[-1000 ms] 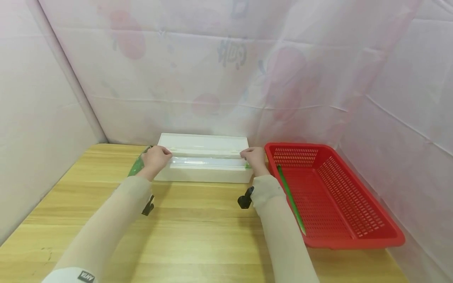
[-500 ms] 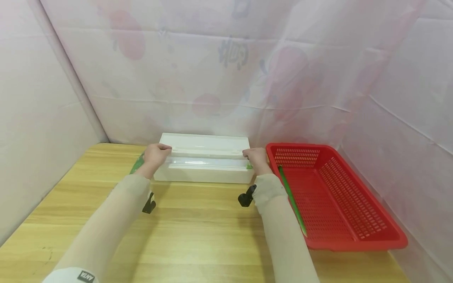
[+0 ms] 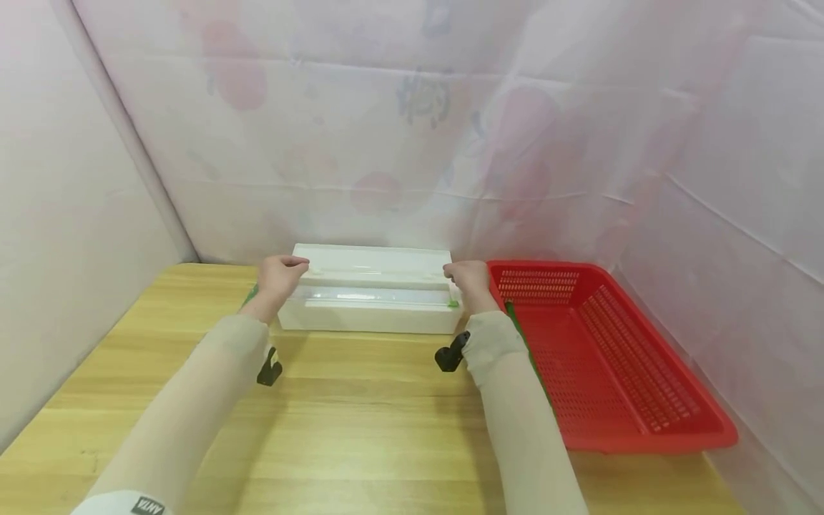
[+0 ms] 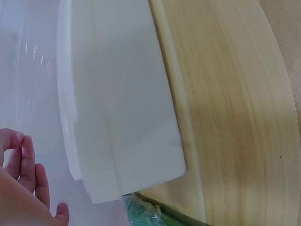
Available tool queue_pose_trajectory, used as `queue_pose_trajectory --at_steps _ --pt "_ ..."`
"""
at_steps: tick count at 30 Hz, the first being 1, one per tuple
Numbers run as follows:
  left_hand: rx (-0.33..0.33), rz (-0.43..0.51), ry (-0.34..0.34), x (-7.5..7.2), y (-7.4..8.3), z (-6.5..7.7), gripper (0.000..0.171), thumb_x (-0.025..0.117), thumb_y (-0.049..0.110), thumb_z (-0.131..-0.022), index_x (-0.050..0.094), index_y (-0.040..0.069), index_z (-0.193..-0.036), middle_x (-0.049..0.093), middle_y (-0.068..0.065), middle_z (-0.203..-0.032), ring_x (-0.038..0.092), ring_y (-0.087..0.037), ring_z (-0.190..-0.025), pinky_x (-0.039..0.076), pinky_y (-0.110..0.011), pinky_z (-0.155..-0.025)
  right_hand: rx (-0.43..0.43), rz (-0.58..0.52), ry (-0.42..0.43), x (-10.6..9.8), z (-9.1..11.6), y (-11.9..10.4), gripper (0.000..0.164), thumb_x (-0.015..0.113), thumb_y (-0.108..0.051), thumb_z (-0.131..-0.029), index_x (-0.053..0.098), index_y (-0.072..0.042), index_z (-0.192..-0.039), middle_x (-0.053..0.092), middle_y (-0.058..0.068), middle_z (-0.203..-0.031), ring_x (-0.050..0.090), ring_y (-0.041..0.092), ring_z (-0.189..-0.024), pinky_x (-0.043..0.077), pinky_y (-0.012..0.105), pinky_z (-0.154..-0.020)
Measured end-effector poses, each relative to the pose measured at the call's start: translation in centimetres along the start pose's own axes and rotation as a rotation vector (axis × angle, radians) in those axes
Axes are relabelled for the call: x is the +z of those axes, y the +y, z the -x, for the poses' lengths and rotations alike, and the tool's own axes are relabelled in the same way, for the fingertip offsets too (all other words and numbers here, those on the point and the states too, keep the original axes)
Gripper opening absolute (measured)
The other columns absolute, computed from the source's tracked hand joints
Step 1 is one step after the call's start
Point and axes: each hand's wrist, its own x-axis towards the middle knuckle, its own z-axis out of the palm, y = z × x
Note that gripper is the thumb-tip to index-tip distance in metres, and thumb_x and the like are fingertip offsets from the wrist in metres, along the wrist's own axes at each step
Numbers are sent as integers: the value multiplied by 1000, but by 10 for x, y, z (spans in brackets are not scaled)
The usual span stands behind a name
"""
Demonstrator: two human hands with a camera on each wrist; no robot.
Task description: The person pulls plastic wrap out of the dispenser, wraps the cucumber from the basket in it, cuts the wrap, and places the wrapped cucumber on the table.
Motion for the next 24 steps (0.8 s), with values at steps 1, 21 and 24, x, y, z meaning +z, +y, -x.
queue_pose_trajectory --at_steps 1,21,24 --pt "-7 10 2 -1 0 0 27 53 22 -93 69 7 -110 65 -12 -117 51 -31 -119 17 -50 -110 -5 -6 4 0 0 -1 38 60 -14 -84 62 -1 -120 61 15 -121 54 28 -111 48 32 -91" --pt "-16 157 18 -13 20 -8 30 54 22 -93 66 8 -117 58 -9 -130 51 -25 -121 43 -37 -97 -99 -39 1 -13 5 -25 37 59 -11 -85 62 -2 -121 61 14 -125 54 15 -90 48 24 -80" --pt "-14 188 9 -16 23 -8 30 53 21 -93 65 7 -117 57 -10 -130 51 -25 -121 45 -36 -94 -108 -31 -6 -15 6 -28 36 59 -12 -86 63 -2 -120 61 13 -126 54 14 -88 47 23 -78"
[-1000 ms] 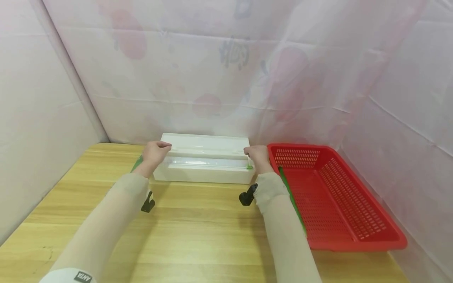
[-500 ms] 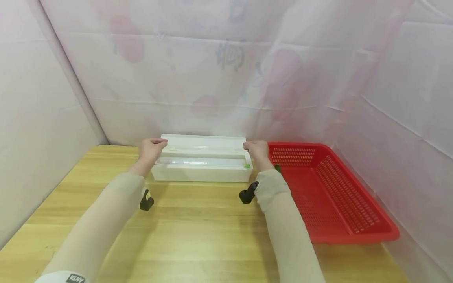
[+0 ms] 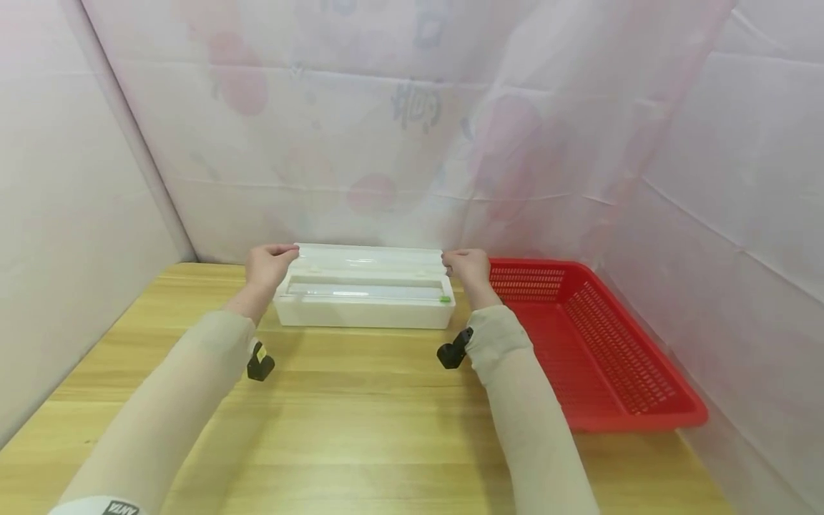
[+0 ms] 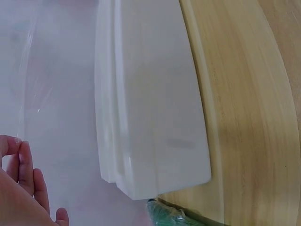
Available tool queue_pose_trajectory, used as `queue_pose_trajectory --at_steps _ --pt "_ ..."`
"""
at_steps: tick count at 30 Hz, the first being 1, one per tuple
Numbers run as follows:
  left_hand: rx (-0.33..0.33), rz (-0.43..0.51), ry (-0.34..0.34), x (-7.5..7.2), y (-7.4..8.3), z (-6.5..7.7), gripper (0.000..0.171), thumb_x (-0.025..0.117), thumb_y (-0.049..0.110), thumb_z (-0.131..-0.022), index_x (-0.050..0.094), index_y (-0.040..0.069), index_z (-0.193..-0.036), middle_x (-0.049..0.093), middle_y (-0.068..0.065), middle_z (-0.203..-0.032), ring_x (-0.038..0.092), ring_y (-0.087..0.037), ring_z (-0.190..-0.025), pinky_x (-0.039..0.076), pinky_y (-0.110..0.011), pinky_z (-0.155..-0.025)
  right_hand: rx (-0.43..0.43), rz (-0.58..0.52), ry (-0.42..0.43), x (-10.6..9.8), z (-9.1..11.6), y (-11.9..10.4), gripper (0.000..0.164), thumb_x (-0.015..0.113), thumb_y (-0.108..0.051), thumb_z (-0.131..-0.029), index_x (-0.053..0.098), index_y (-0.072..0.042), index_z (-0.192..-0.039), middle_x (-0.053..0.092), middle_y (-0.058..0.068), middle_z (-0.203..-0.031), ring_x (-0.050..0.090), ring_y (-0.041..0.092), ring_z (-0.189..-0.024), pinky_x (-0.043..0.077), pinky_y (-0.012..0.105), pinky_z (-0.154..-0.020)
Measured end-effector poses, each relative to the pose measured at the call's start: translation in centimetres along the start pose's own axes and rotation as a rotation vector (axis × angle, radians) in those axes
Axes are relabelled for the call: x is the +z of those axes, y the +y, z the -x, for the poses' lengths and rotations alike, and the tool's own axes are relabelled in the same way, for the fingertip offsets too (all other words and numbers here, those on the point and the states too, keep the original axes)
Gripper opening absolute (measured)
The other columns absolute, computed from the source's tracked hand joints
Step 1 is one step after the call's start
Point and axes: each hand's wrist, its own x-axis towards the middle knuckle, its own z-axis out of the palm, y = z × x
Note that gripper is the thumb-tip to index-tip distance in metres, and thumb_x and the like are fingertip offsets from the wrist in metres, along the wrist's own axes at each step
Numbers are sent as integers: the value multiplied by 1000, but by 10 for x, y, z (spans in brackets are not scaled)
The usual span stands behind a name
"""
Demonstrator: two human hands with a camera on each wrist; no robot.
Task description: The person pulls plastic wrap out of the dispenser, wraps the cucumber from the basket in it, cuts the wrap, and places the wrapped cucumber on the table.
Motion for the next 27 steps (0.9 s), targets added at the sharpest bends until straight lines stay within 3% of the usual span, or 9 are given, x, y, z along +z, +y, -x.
queue_pose_trajectory --at_steps 11,20,27 --pt "47 64 26 -3 14 1 28 56 17 -91 67 4 -113 62 -12 -122 54 -24 -117 46 -35 -97 -20 32 25 -12 5 -15 34 59 -15 -87 64 -4 -119 59 11 -124 50 16 -90 44 20 -73" --pt "70 78 33 -6 28 4 27 57 18 -91 68 6 -112 62 -10 -121 54 -23 -115 46 -33 -93 -67 17 31 -24 9 -26 33 59 -15 -88 64 -4 -118 57 -2 -96 47 12 -82 42 17 -64" --pt "76 108 48 -9 34 10 27 58 18 -90 67 6 -112 62 -10 -120 54 -21 -114 46 -31 -94 -58 33 25 -28 15 -29 35 58 -20 -90 62 -9 -123 57 7 -121 49 18 -99 46 26 -86"
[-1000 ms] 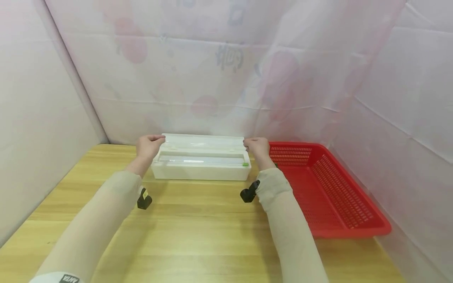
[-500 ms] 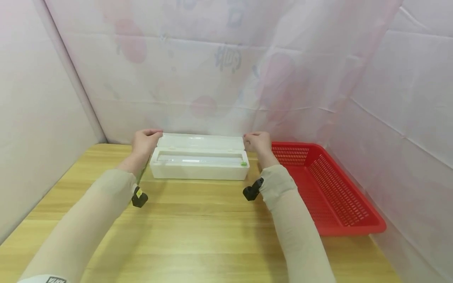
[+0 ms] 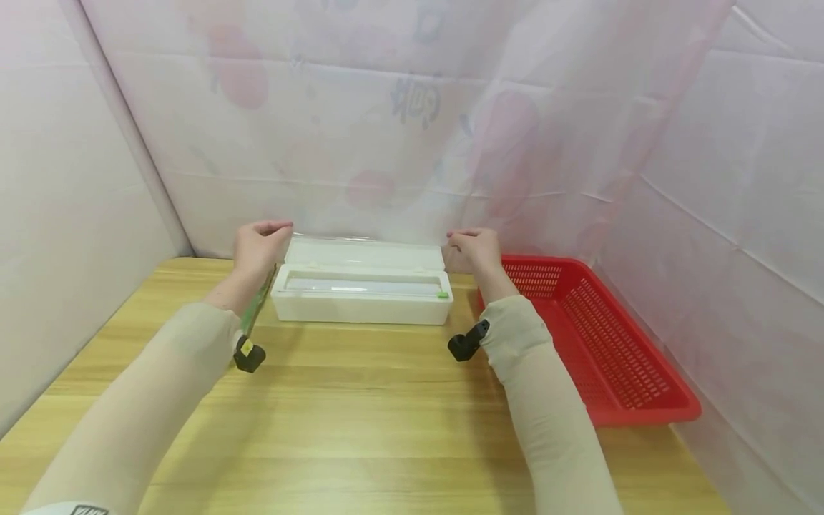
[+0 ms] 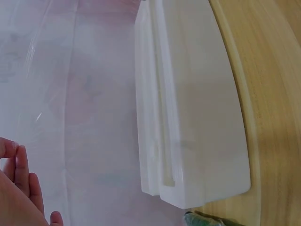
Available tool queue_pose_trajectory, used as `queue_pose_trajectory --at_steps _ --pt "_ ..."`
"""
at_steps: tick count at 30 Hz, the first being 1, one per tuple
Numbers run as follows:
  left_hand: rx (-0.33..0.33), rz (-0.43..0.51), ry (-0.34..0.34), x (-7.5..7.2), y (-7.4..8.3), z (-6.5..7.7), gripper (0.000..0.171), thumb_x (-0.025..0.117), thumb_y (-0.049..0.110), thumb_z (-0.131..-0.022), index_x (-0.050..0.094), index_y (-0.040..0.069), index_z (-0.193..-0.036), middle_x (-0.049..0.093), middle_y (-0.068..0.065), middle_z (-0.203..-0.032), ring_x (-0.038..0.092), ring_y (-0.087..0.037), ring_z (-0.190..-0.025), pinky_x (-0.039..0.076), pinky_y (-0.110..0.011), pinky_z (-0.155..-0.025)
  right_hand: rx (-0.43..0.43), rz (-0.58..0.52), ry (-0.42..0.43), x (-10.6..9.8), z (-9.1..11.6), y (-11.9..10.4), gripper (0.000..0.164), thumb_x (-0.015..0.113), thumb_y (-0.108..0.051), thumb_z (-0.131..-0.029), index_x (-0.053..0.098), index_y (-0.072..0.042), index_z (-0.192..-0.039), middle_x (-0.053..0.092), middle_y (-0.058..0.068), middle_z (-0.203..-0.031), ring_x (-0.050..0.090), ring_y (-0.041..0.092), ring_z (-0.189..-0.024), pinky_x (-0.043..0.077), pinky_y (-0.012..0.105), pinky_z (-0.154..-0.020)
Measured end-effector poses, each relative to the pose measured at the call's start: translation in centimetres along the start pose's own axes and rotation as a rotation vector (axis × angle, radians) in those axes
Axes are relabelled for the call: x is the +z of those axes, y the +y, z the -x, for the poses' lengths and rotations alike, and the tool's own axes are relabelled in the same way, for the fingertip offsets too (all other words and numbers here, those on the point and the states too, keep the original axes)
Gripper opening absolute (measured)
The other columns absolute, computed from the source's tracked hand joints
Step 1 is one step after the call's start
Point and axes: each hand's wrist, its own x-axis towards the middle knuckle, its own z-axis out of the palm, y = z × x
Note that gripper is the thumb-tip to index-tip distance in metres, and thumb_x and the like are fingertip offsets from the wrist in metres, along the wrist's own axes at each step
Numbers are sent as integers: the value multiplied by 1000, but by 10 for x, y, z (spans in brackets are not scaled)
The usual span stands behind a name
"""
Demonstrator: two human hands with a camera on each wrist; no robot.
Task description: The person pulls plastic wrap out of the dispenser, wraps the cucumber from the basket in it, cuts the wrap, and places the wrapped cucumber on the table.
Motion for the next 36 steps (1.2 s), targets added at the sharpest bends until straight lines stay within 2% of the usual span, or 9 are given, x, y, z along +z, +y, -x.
queue_pose_trajectory --at_steps 3,11,16,21,24,29,31,33,36 --pt "12 -2 3 -1 2 2 27 58 19 -91 67 7 -113 62 -10 -120 54 -20 -113 46 -30 -93 -10 -6 2 -2 1 -1 35 58 -19 -90 62 -8 -123 57 7 -120 49 18 -100 46 28 -91" --pt "75 -23 16 -3 7 8 26 58 21 -92 68 7 -111 65 -10 -116 57 -18 -108 48 -26 -86 -39 -19 13 -9 5 -5 35 58 -17 -89 62 -5 -123 59 0 -108 50 11 -88 46 22 -85" --pt "85 21 25 -3 10 12 25 59 19 -91 68 7 -111 65 -10 -116 56 -17 -107 48 -26 -89 -44 -30 15 -12 8 -7 36 58 -16 -89 61 -4 -123 58 -3 -104 51 13 -91 46 26 -93" --pt "120 28 38 -4 12 13 24 60 20 -90 69 7 -109 65 -10 -113 56 -17 -106 46 -22 -82 -52 -47 13 -16 11 -8 34 57 -17 -90 61 -4 -122 58 -3 -106 50 14 -93 45 27 -95" --pt "194 9 3 -6 9 11 26 60 21 -90 68 7 -111 64 -11 -113 53 -17 -113 43 -26 -87 -77 -40 -9 -20 13 -8 36 57 -19 -91 61 -4 -123 59 1 -112 50 14 -95 44 28 -97" --pt "386 -57 -148 -14 -2 7 34 61 11 -89 59 3 -123 58 -17 -119 42 -25 -127 29 -43 -110 -142 20 -102 -27 15 -4 40 59 -24 -91 57 -7 -128 57 9 -127 50 16 -105 41 35 -104" --pt "443 -107 -162 -16 -5 6 32 61 8 -89 60 1 -119 58 -18 -115 42 -29 -124 28 -46 -111 -202 84 -99 -28 15 -1 38 62 -23 -90 60 -8 -125 59 12 -125 52 16 -102 46 31 -97" --pt "478 -157 -143 -16 -7 5 24 62 9 -89 63 0 -111 60 -18 -109 44 -30 -118 31 -47 -107 -302 172 -56 -26 13 2 33 65 -20 -88 64 -5 -117 62 16 -117 55 18 -95 50 24 -84" --pt "505 -193 -129 -16 -7 3 20 62 15 -90 65 -1 -101 59 -18 -107 44 -33 -115 32 -49 -104 -438 291 17 -22 11 5 24 66 -19 -87 67 -1 -103 64 17 -107 57 23 -89 48 18 -68"
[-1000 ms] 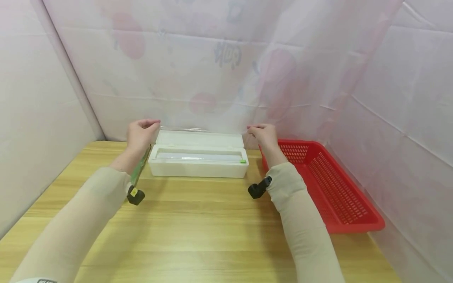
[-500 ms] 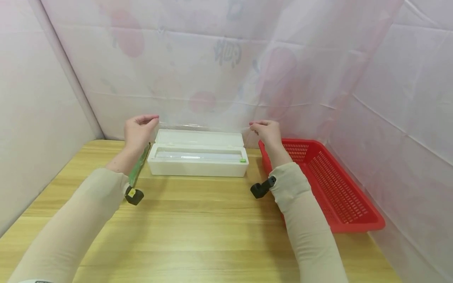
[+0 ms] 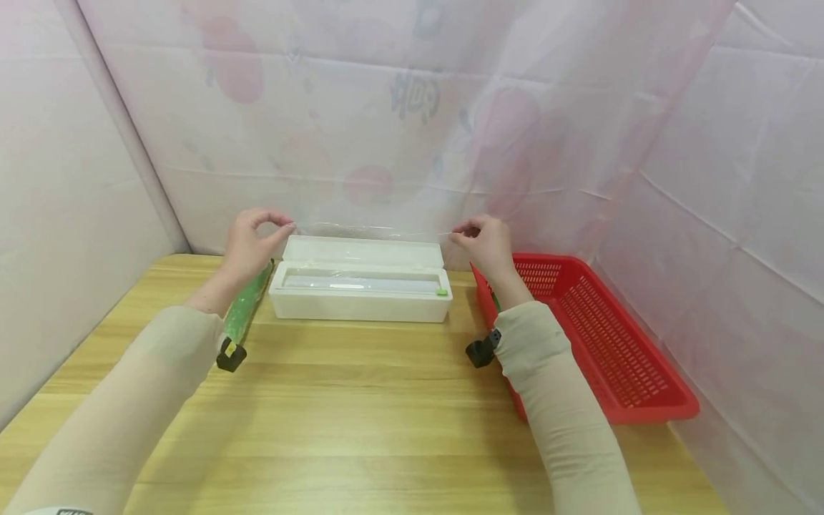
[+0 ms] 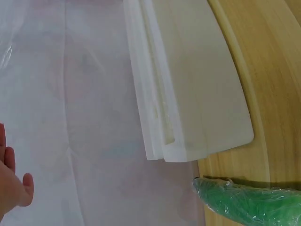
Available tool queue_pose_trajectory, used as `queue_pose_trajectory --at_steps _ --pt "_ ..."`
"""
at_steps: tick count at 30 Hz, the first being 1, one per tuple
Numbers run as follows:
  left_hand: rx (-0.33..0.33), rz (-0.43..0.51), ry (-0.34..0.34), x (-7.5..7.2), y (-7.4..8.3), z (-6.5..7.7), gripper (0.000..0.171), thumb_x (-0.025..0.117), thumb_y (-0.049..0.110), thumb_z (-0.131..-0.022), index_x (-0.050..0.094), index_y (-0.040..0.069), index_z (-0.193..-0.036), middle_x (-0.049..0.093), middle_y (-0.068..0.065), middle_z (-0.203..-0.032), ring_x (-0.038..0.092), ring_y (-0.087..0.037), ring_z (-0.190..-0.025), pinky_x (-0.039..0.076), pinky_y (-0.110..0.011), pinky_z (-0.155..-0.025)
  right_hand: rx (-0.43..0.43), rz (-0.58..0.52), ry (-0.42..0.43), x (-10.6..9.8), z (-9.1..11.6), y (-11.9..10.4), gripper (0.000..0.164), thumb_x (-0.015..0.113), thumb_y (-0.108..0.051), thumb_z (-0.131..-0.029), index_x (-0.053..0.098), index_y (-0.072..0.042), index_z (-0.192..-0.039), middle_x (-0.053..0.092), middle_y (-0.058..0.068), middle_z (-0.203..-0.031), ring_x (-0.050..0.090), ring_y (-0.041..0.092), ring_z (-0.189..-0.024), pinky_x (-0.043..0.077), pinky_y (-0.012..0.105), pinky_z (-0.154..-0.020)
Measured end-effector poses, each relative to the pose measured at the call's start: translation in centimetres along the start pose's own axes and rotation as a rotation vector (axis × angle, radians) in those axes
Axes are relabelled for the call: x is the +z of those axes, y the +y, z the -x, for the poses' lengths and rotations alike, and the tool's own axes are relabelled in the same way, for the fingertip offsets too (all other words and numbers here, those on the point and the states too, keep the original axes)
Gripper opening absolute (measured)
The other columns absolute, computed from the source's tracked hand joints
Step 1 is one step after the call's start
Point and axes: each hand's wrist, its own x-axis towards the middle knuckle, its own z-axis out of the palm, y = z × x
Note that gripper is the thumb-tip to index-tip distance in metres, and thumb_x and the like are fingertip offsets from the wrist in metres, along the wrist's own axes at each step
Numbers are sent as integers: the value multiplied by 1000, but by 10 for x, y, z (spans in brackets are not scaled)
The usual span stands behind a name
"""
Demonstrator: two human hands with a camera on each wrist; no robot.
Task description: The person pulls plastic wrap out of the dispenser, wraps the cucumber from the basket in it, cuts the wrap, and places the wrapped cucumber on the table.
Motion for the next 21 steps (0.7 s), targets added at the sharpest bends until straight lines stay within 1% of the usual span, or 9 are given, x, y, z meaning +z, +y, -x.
queue_pose_trajectory --at_steps 2,4,6,8,10,13,16,18,21 --pt "-5 30 -28 -2 -1 -1 21 61 19 -91 63 -2 -98 55 -18 -116 42 -33 -120 30 -51 -106 -54 -4 -14 1 -1 2 19 64 -17 -88 66 0 -97 63 17 -113 60 27 -95 50 17 -71" --pt "-28 112 -90 -4 -2 -2 22 57 19 -93 58 -3 -97 49 -17 -128 37 -34 -128 26 -51 -110 -77 -81 -87 1 -2 6 15 61 -16 -90 62 -1 -94 60 17 -122 59 29 -106 50 18 -78" --pt "-65 216 -171 -4 -4 -1 21 52 19 -96 52 -2 -96 44 -17 -137 35 -33 -133 23 -49 -114 -80 -178 -172 1 -1 10 12 58 -15 -92 58 -4 -91 60 14 -126 58 25 -111 49 18 -84" --pt "-97 313 -244 -4 -5 0 19 46 19 -99 48 1 -95 45 -16 -139 36 -30 -134 23 -45 -115 -85 -271 -253 1 -1 14 11 56 -15 -94 54 -6 -89 66 8 -117 60 15 -109 48 17 -84" --pt "-125 389 -292 -2 -6 1 18 41 21 -101 45 4 -95 54 -11 -131 45 -26 -128 27 -41 -115 -95 -351 -310 2 -1 17 11 54 -15 -94 50 -7 -89 71 -1 -104 64 6 -100 48 14 -83" --pt "-114 429 -297 0 -6 2 18 36 23 -102 45 8 -97 65 3 -108 56 -16 -110 35 -39 -110 -100 -439 -356 4 -2 20 12 53 -14 -95 46 -5 -92 71 -15 -89 66 -1 -88 52 15 -80" --pt "-97 439 -271 2 -6 1 18 34 23 -103 45 9 -99 64 19 -90 60 -5 -94 42 -37 -103 -102 -448 -370 5 -2 21 17 51 -14 -97 47 1 -103 69 -17 -86 67 1 -85 54 18 -79" --pt "-95 434 -253 3 -6 1 18 34 22 -103 46 9 -100 64 22 -86 60 -2 -89 44 -35 -99 -93 -427 -374 5 -2 21 26 49 -16 -98 48 5 -113 69 -17 -87 67 2 -85 54 18 -80" --pt "-106 427 -228 4 -5 -1 18 34 23 -102 45 9 -100 65 18 -88 61 -1 -87 45 -35 -99 -81 -386 -364 5 -2 20 35 47 -20 -98 50 7 -121 70 -13 -92 66 1 -86 53 19 -82"
